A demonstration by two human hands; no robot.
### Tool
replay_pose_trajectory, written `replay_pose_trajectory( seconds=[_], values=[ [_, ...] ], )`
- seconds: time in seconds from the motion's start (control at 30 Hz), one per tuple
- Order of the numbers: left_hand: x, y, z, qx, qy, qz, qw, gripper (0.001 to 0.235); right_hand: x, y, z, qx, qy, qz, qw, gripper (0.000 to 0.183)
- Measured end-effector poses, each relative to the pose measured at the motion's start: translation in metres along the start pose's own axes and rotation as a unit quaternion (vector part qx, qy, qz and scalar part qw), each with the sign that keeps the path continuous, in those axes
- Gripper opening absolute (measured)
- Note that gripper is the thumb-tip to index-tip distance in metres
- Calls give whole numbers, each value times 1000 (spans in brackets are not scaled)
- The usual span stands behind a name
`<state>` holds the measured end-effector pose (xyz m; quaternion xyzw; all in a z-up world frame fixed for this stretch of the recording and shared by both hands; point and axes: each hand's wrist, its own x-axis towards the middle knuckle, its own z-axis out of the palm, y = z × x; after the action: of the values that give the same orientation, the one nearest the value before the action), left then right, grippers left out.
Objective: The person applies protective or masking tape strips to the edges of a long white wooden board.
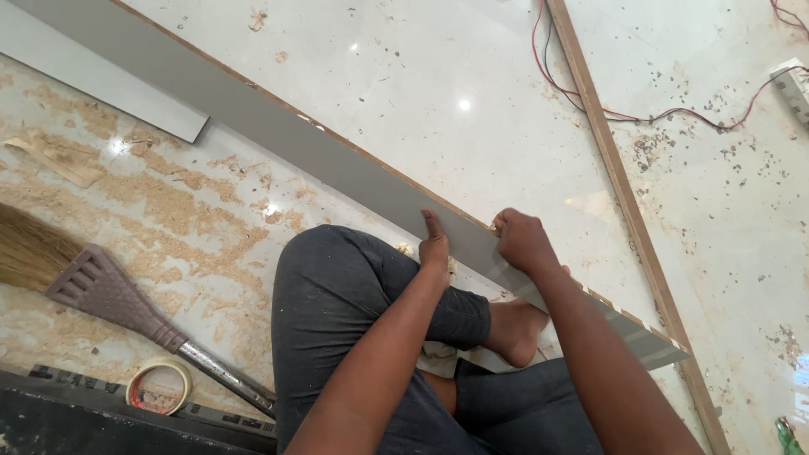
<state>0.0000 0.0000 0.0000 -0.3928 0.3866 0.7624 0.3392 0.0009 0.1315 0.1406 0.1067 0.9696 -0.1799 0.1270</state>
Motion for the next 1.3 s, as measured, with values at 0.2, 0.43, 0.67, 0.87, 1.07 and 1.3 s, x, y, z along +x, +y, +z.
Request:
replay_pose_trajectory(
  seconds=[0.2,0.43,0.67,0.87,1.07,1.3],
  values=[
    [-2,3,0,13,15,-10,1000,133,29,45,21,230,93,129,960,20],
    [17,-10,2,82,65,25,994,126,4,109,17,-62,16,182,981,25],
    [-40,10,7,67,82,15,994,87,10,135,31,-34,-25,178,983,26],
    [-22,-46,1,53,101,181,977,66,7,147,53,67,92,160,981,21],
    [-115,8,2,110,-72,217,967,57,-52,68,34,139,199,52,969,12],
    [-40,-85,-4,75,-213,101,969,65,-109,21,116,365,174,-86,911,26]
  ],
)
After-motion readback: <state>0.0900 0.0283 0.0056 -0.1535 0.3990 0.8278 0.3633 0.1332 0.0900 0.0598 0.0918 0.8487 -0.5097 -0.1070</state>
